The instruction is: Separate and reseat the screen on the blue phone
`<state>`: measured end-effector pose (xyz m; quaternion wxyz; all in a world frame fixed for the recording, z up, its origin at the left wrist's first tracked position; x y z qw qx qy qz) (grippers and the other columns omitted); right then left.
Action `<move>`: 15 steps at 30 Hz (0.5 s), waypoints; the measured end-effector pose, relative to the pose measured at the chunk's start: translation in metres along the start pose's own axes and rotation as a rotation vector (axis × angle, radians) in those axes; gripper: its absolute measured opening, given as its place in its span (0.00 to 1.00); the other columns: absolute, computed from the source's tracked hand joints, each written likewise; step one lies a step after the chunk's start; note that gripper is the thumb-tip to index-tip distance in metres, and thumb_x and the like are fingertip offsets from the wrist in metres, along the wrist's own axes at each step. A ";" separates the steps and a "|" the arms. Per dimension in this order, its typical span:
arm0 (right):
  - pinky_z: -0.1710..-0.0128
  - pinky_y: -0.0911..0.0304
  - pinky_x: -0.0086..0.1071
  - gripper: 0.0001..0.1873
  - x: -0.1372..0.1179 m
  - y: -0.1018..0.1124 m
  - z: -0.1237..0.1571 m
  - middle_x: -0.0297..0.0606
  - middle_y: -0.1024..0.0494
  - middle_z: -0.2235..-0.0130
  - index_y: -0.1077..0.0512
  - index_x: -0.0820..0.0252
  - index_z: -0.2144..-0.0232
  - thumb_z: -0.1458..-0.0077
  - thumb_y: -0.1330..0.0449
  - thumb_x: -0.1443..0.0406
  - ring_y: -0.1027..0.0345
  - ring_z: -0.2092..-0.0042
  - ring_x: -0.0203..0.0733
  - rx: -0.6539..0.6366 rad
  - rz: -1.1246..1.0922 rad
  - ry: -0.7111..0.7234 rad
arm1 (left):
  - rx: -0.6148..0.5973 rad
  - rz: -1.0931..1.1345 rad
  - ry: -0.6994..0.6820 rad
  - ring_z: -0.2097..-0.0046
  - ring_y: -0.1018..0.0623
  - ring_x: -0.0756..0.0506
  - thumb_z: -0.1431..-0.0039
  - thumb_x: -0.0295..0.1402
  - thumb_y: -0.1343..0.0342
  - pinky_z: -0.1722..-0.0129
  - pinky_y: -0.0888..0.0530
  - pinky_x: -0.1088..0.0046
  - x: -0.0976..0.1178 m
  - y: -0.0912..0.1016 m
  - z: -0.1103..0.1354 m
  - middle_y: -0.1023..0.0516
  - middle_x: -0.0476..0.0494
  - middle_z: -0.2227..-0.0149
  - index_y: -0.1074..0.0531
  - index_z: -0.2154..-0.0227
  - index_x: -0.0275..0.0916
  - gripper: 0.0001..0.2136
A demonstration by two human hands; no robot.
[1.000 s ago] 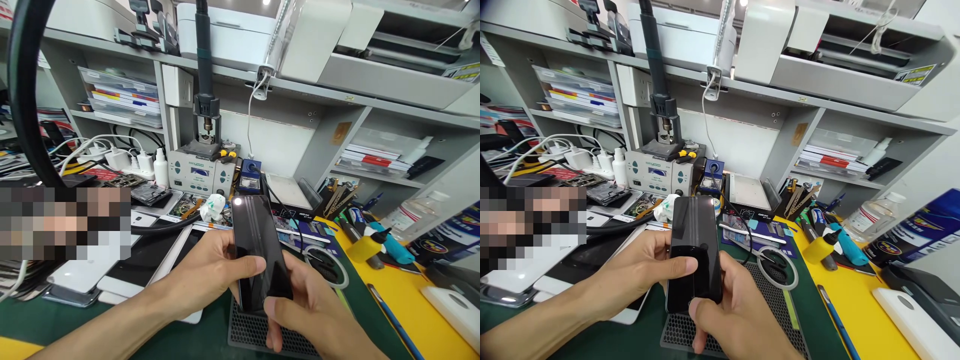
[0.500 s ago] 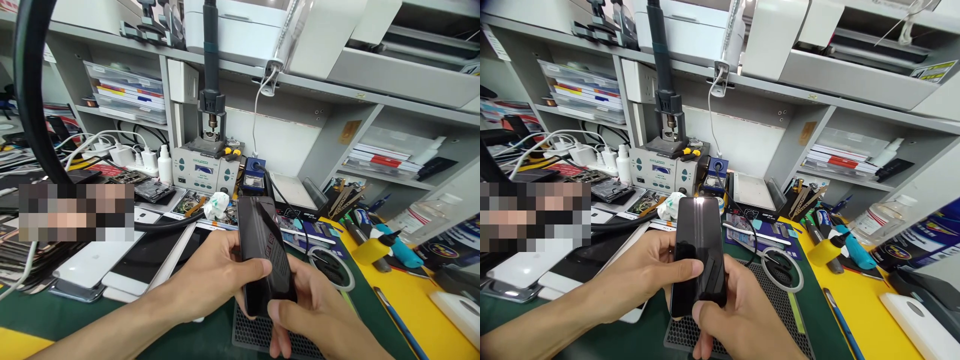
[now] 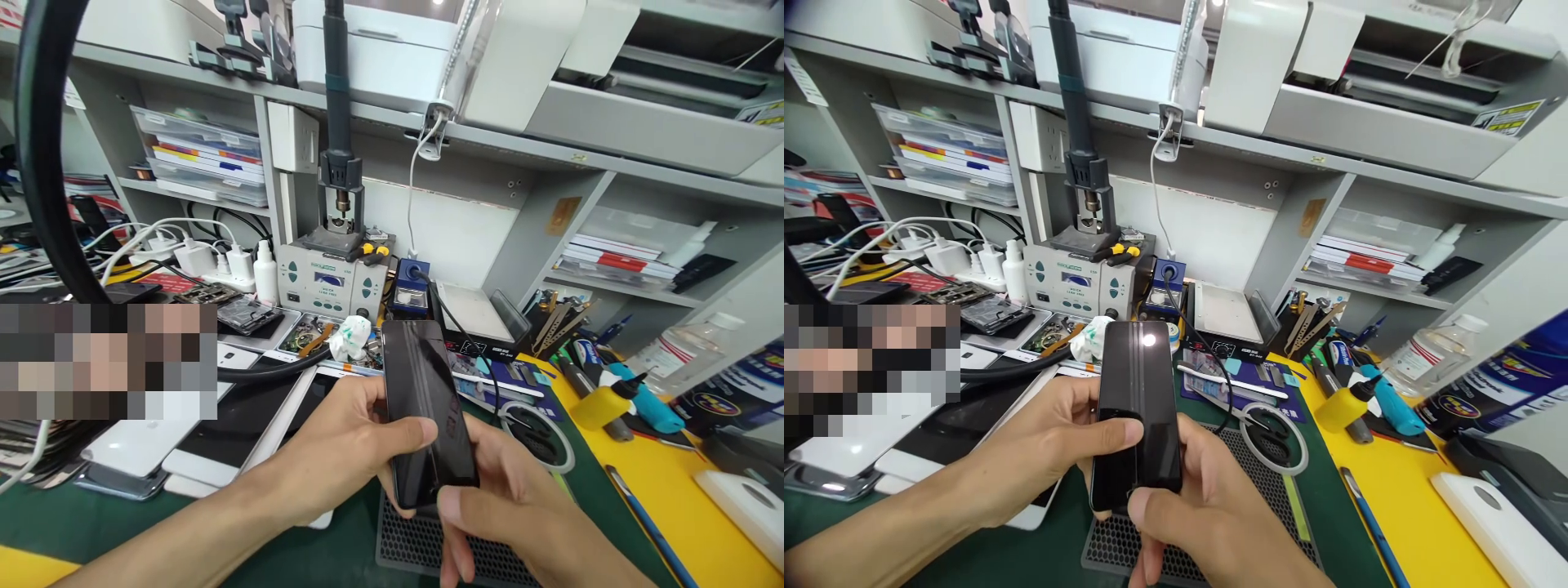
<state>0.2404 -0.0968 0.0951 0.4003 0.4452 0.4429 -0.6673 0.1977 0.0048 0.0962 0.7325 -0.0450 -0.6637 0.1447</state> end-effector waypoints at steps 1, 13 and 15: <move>0.68 0.29 0.34 0.22 -0.002 0.000 0.002 0.32 0.28 0.67 0.34 0.62 0.51 0.45 0.33 0.63 0.33 0.76 0.31 -0.025 -0.020 0.011 | -0.005 0.000 -0.008 0.76 0.24 0.48 0.45 0.38 0.37 0.77 0.25 0.74 0.001 0.000 0.000 0.22 0.42 0.72 0.26 0.67 0.33 0.12; 0.71 0.33 0.37 0.17 -0.007 0.028 0.007 0.39 0.23 0.69 0.30 0.64 0.54 0.47 0.44 0.66 0.28 0.74 0.42 0.121 0.039 0.183 | 0.018 0.029 -0.086 0.70 0.22 0.48 0.44 0.38 0.35 0.75 0.25 0.76 0.000 0.006 -0.001 0.21 0.43 0.68 0.23 0.63 0.35 0.11; 0.71 0.34 0.35 0.09 -0.010 0.041 0.010 0.37 0.24 0.73 0.28 0.63 0.64 0.45 0.46 0.67 0.29 0.75 0.41 0.256 0.052 0.233 | 0.042 0.025 -0.083 0.68 0.23 0.48 0.44 0.38 0.35 0.74 0.24 0.76 0.000 0.008 -0.001 0.21 0.42 0.67 0.23 0.62 0.35 0.12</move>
Point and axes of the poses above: each hand's wrist, its own z-axis away from the middle knuckle, its own y-axis out of the back of the hand, x = y × z, the point moved 7 cm from there along -z, towards the middle knuckle
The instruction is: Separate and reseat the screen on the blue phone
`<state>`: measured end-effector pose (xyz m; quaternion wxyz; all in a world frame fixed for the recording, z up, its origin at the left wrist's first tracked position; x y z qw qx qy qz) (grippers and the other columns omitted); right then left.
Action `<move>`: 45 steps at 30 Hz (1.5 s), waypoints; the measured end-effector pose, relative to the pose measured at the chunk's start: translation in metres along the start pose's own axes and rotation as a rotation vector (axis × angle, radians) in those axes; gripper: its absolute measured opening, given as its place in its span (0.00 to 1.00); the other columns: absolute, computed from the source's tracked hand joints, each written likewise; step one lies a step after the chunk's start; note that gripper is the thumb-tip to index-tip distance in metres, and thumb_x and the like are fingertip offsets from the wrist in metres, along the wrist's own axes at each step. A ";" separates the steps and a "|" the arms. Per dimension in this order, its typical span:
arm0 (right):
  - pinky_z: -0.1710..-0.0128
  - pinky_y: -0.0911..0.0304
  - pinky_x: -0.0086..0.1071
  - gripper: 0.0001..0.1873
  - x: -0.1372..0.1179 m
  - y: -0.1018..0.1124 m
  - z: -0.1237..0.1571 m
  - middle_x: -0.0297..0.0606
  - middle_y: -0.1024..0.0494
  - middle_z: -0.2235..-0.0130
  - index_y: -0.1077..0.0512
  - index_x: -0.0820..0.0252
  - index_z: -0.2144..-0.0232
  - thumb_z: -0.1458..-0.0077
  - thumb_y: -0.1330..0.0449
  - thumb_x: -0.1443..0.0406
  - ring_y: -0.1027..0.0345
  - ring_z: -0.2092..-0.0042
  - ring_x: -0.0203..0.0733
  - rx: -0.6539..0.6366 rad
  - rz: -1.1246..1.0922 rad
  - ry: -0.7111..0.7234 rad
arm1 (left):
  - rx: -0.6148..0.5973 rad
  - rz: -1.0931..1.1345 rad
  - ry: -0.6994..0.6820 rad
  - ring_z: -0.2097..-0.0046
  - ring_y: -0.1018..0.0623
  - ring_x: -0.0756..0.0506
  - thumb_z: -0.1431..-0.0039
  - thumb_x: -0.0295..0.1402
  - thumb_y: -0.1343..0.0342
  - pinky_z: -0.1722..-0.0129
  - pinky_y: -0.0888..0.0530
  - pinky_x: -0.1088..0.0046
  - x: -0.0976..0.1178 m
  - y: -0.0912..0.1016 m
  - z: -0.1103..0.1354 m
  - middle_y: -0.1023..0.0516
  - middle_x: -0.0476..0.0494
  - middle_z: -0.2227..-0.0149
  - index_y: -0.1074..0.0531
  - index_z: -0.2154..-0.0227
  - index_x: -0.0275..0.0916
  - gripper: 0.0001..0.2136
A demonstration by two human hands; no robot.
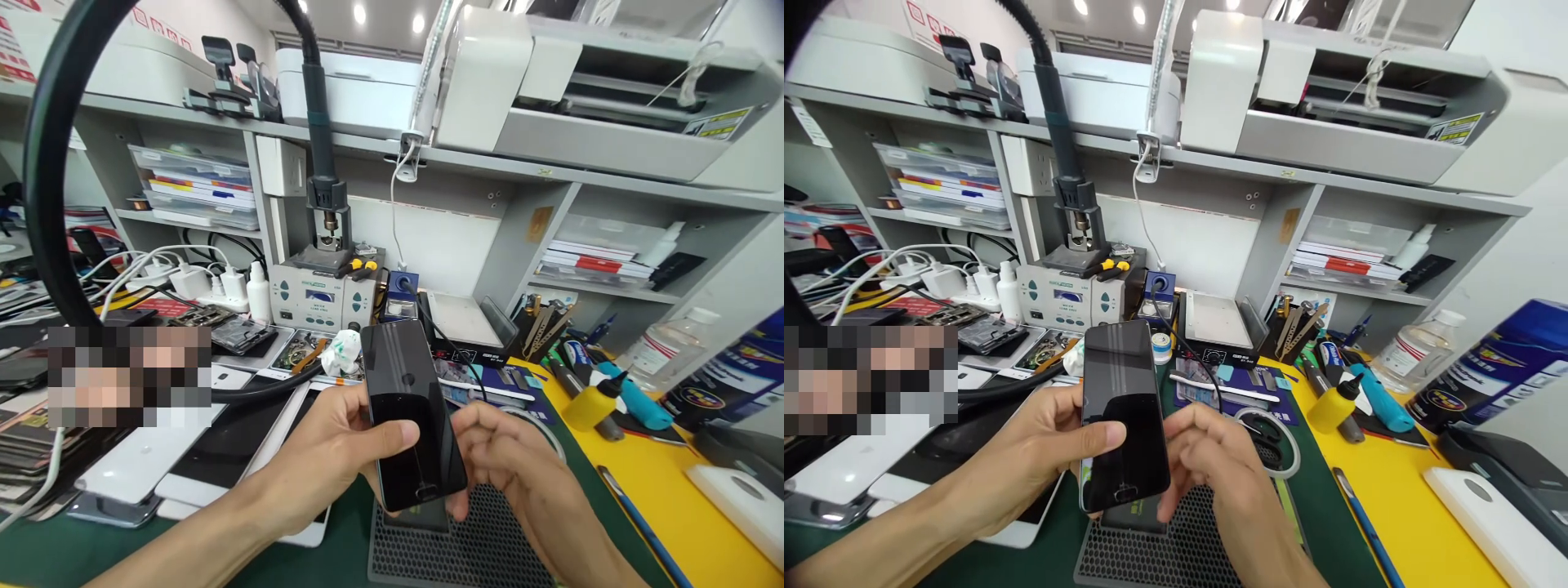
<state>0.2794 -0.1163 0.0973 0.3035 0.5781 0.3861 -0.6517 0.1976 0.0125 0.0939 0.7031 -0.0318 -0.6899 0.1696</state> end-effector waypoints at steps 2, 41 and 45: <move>0.71 0.35 0.35 0.09 -0.001 0.008 0.000 0.36 0.25 0.77 0.29 0.62 0.71 0.43 0.48 0.66 0.30 0.77 0.40 0.070 -0.001 0.020 | 0.002 -0.010 0.008 0.68 0.22 0.47 0.43 0.39 0.36 0.73 0.24 0.75 0.000 0.001 0.000 0.21 0.41 0.66 0.23 0.60 0.34 0.13; 0.70 0.33 0.32 0.24 0.011 -0.021 -0.008 0.37 0.24 0.78 0.30 0.63 0.70 0.45 0.36 0.47 0.30 0.75 0.39 0.063 0.194 0.012 | 0.224 0.014 -0.106 0.68 0.22 0.46 0.46 0.41 0.34 0.68 0.27 0.72 0.011 0.005 0.004 0.20 0.42 0.69 0.23 0.72 0.35 0.13; 0.68 0.33 0.32 0.22 0.010 -0.023 -0.006 0.35 0.25 0.78 0.32 0.62 0.69 0.44 0.36 0.48 0.30 0.75 0.37 0.030 0.130 0.005 | 0.250 0.049 -0.108 0.70 0.23 0.48 0.47 0.42 0.33 0.69 0.26 0.74 0.009 0.006 0.005 0.20 0.45 0.71 0.22 0.73 0.36 0.13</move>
Point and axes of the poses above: each hand's wrist, its own z-axis away from the middle knuckle, its own y-axis out of the back of the hand, x = y × z, the point moved 7 cm from there along -z, towards the middle knuckle
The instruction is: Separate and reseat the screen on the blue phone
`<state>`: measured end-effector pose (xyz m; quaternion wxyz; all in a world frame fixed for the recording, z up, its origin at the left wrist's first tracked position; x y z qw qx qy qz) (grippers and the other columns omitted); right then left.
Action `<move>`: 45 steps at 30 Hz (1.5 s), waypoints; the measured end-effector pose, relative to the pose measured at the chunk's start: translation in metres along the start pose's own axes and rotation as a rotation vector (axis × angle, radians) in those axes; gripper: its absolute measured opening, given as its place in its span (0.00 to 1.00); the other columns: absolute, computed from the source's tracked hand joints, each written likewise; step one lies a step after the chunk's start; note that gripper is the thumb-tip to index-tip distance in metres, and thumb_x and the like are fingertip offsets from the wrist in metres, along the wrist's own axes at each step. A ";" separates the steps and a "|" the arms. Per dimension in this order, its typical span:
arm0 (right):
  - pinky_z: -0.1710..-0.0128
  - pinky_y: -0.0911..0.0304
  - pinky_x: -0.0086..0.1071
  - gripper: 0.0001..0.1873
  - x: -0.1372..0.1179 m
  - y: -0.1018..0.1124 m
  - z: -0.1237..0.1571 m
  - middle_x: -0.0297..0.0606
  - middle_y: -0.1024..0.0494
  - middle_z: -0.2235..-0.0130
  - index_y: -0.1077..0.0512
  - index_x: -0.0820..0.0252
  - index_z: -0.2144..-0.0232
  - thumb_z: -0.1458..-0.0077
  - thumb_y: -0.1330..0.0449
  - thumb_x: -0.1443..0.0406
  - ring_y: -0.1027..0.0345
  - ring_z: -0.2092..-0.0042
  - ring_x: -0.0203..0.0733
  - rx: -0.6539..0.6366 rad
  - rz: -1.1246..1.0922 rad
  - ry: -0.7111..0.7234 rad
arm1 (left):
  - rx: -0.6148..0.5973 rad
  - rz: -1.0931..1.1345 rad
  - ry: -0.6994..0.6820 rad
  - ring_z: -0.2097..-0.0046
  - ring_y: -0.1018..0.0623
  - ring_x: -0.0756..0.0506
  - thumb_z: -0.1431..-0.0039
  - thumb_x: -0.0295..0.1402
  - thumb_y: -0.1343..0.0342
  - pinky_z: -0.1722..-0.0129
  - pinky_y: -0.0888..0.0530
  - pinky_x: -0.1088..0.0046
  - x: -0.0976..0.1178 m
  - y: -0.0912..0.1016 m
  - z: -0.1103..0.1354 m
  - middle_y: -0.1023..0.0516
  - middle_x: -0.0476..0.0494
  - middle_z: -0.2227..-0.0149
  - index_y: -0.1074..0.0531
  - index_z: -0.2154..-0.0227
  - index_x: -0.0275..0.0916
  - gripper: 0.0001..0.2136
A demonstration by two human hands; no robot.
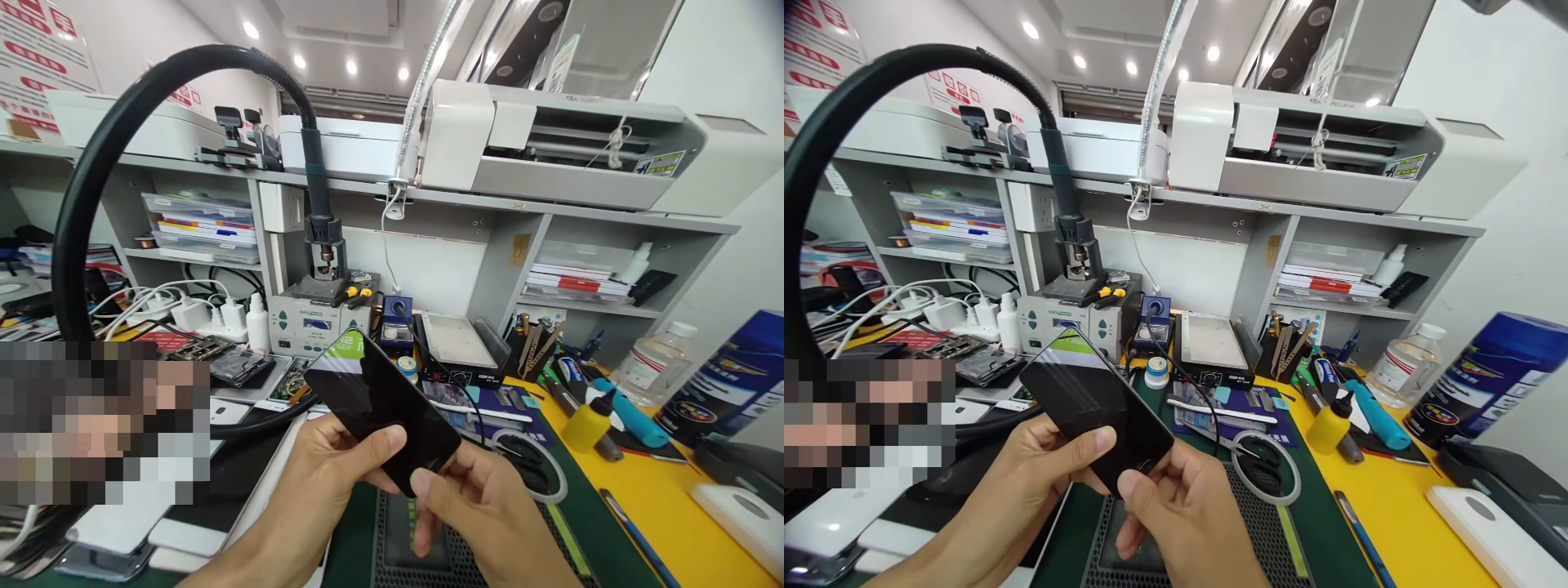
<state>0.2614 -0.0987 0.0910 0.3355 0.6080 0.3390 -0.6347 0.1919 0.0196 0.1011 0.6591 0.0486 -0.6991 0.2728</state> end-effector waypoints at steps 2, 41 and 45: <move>0.68 0.33 0.32 0.21 -0.001 -0.001 0.001 0.34 0.25 0.78 0.33 0.62 0.69 0.43 0.36 0.50 0.30 0.75 0.37 -0.007 -0.018 0.006 | -0.001 0.027 0.006 0.71 0.23 0.49 0.47 0.41 0.33 0.69 0.26 0.75 0.000 0.000 0.000 0.21 0.46 0.72 0.22 0.74 0.36 0.12; 0.74 0.34 0.30 0.23 0.008 0.004 -0.003 0.36 0.24 0.81 0.31 0.62 0.75 0.48 0.33 0.48 0.31 0.79 0.37 0.071 -0.124 -0.053 | 0.091 -0.068 -0.038 0.62 0.19 0.40 0.46 0.42 0.35 0.65 0.22 0.68 0.002 0.004 0.002 0.16 0.38 0.65 0.20 0.71 0.35 0.13; 0.73 0.33 0.33 0.23 0.009 0.003 -0.003 0.36 0.25 0.79 0.31 0.62 0.75 0.48 0.32 0.49 0.31 0.78 0.38 0.060 -0.181 -0.044 | 0.099 -0.064 -0.048 0.64 0.19 0.40 0.46 0.43 0.35 0.65 0.22 0.68 0.005 0.003 0.005 0.17 0.38 0.67 0.20 0.72 0.34 0.14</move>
Point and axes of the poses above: each hand's wrist, its own z-axis away from the middle knuckle, its own y-axis out of the back of the hand, x = y × z, the point moved 7 cm from there along -z, towards the middle knuckle
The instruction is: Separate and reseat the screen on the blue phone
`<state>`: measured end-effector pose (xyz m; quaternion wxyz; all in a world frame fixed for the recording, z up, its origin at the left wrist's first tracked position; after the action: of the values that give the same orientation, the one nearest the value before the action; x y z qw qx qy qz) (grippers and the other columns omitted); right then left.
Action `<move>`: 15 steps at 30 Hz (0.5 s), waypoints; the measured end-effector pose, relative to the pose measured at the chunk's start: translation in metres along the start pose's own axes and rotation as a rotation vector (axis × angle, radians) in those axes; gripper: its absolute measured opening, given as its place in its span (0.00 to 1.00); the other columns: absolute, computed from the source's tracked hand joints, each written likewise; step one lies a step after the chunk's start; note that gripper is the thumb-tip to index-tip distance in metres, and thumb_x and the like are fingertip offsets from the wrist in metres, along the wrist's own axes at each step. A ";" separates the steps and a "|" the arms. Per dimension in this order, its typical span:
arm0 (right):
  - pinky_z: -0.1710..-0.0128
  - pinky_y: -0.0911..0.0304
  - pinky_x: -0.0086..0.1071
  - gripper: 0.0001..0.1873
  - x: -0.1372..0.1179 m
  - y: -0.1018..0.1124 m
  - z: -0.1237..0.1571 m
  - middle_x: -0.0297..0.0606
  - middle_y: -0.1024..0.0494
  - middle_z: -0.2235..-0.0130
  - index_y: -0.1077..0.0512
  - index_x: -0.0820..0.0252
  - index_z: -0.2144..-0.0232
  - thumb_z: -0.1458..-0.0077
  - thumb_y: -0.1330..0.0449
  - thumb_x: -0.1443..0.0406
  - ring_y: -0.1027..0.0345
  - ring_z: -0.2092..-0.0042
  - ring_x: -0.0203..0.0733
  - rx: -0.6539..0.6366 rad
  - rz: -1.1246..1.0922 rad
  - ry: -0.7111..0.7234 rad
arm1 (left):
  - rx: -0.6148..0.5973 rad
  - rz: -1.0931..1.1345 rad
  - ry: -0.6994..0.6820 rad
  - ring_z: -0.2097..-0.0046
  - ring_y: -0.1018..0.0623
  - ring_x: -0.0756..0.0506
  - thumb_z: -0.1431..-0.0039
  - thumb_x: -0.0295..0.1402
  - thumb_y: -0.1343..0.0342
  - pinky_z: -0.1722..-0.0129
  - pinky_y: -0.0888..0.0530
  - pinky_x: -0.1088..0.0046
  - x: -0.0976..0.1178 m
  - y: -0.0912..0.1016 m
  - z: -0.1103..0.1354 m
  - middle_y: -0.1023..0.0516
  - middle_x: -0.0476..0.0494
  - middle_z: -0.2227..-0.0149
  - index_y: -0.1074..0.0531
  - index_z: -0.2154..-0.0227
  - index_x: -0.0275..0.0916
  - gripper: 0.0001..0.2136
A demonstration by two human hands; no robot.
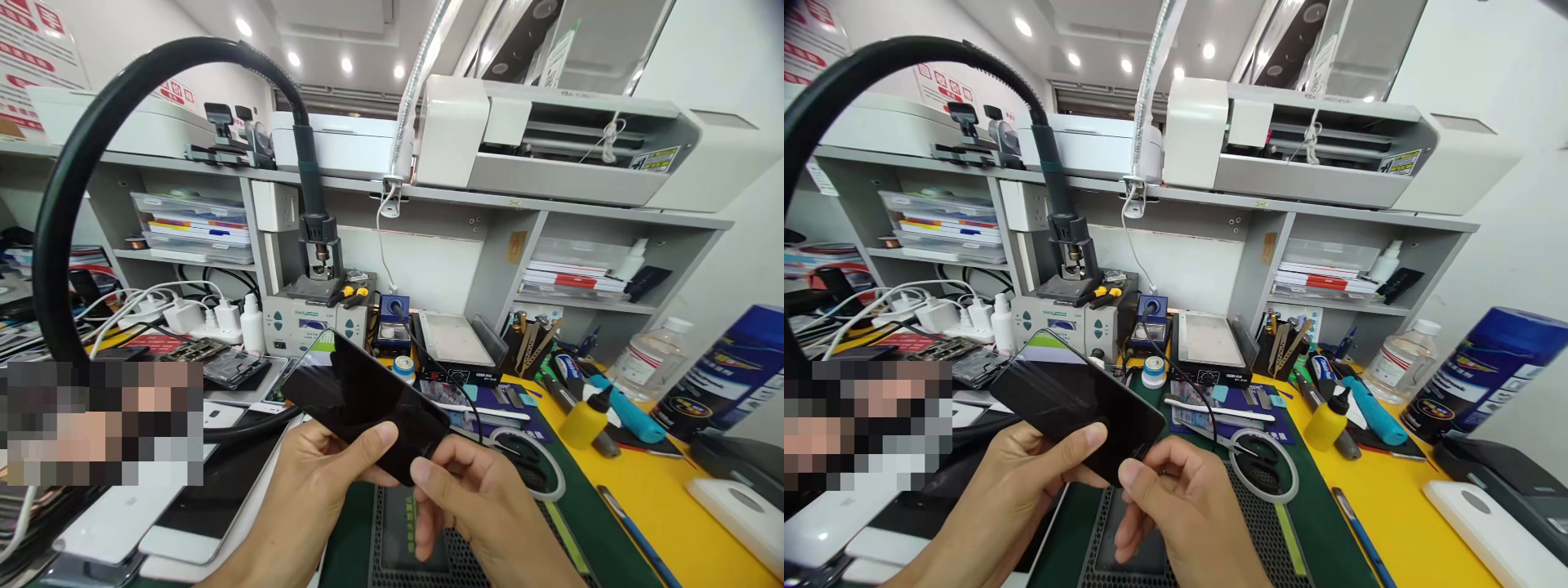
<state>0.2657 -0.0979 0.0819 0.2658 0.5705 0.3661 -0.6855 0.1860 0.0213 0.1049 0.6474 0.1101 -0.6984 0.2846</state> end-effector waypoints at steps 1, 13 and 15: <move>0.73 0.33 0.34 0.23 0.000 0.000 0.000 0.36 0.25 0.79 0.31 0.62 0.74 0.48 0.32 0.49 0.31 0.78 0.38 -0.002 -0.002 0.002 | 0.008 0.004 0.001 0.64 0.19 0.41 0.47 0.43 0.35 0.66 0.22 0.68 0.000 0.001 0.000 0.17 0.39 0.67 0.21 0.72 0.35 0.14; 0.73 0.32 0.32 0.21 -0.004 -0.001 0.003 0.37 0.23 0.79 0.29 0.64 0.69 0.44 0.35 0.51 0.29 0.78 0.38 -0.004 0.067 0.019 | 0.026 0.123 0.038 0.72 0.21 0.46 0.48 0.38 0.32 0.70 0.23 0.73 -0.005 0.006 -0.002 0.24 0.50 0.75 0.26 0.75 0.36 0.12; 0.74 0.32 0.32 0.20 -0.001 -0.002 0.002 0.35 0.24 0.80 0.31 0.62 0.69 0.44 0.34 0.51 0.30 0.78 0.38 0.012 0.041 0.004 | 0.028 0.089 0.023 0.70 0.20 0.45 0.47 0.39 0.33 0.68 0.23 0.71 -0.002 0.004 -0.001 0.22 0.48 0.74 0.26 0.76 0.35 0.12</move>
<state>0.2628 -0.0984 0.0836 0.2756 0.5810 0.3505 -0.6809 0.1848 0.0244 0.1017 0.6405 0.0847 -0.6911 0.3239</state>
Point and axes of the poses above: each hand's wrist, its own z-axis away from the middle knuckle, its own y-axis out of the back of the hand, x = y × z, the point moved 7 cm from there along -z, towards the middle knuckle
